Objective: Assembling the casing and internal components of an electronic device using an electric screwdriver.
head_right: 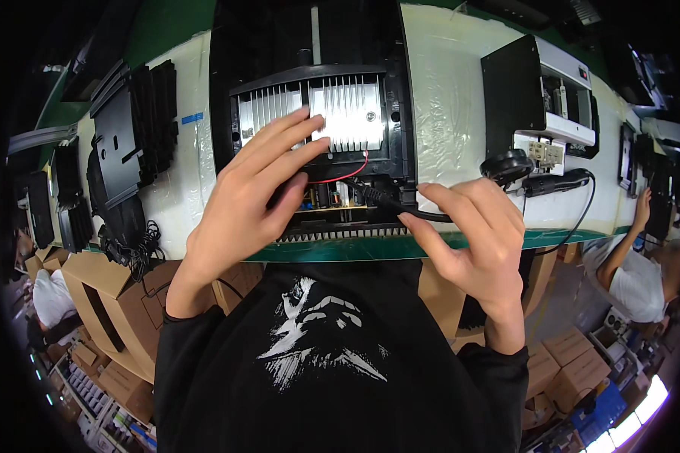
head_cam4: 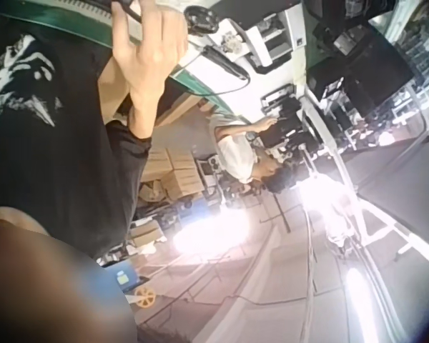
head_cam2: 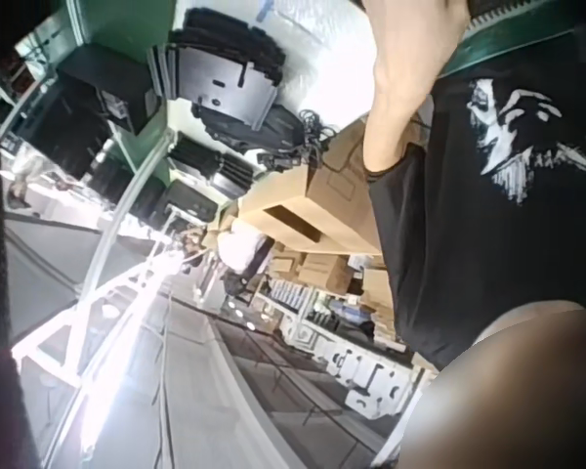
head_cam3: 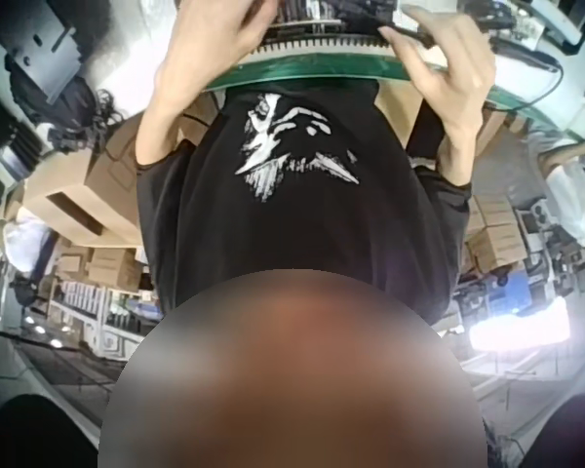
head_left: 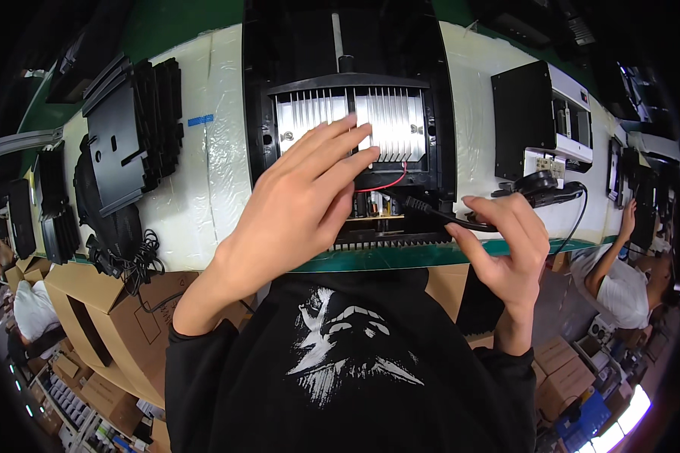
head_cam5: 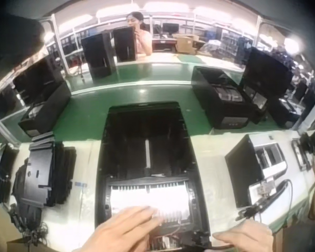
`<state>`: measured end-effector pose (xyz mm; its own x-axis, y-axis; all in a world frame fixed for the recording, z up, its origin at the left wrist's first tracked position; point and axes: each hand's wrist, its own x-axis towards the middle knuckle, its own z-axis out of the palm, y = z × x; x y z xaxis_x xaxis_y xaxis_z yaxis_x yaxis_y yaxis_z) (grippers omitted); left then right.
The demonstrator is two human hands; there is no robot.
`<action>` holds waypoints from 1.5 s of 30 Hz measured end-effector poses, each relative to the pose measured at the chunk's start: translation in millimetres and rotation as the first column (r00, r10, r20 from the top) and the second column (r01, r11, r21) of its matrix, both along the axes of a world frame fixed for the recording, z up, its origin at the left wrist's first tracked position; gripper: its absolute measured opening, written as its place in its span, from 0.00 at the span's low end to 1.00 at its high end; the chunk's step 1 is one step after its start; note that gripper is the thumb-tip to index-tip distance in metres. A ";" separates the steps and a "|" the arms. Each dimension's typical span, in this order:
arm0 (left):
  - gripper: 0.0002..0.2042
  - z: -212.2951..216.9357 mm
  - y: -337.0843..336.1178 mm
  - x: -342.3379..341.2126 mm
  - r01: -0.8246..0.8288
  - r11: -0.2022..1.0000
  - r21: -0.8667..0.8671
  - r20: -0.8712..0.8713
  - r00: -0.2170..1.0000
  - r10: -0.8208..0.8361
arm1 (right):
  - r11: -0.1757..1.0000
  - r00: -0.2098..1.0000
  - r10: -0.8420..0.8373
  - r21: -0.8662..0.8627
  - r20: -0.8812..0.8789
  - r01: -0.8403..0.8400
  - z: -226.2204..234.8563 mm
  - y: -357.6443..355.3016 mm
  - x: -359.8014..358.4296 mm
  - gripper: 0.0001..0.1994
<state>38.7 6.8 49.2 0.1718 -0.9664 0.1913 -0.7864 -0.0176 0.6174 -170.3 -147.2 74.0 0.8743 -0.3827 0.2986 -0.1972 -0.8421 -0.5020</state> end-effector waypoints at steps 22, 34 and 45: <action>0.08 -4.2 52.9 -19.8 -0.326 0.943 -0.061 0.111 0.937 0.331 | 0.996 0.985 0.081 -0.040 0.154 -0.075 -18.1 -13.9 8.5 0.19; 0.16 6.1 5.7 -15.1 -0.077 0.996 -0.049 -0.044 0.996 0.074 | 0.991 0.975 0.066 -0.128 0.211 -0.040 3.0 16.7 -15.0 0.12; 0.37 23.6 -12.6 5.4 0.162 0.980 0.115 -0.009 0.987 -0.162 | 0.566 0.497 -0.811 0.627 0.308 0.535 -56.9 30.0 -13.8 0.15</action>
<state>44.1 -5.8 72.8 0.0114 -0.9969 0.0778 -0.7849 0.0393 0.6184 -184.1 -117.2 17.1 0.0261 -0.9698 0.2427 -0.2060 -0.2428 -0.9480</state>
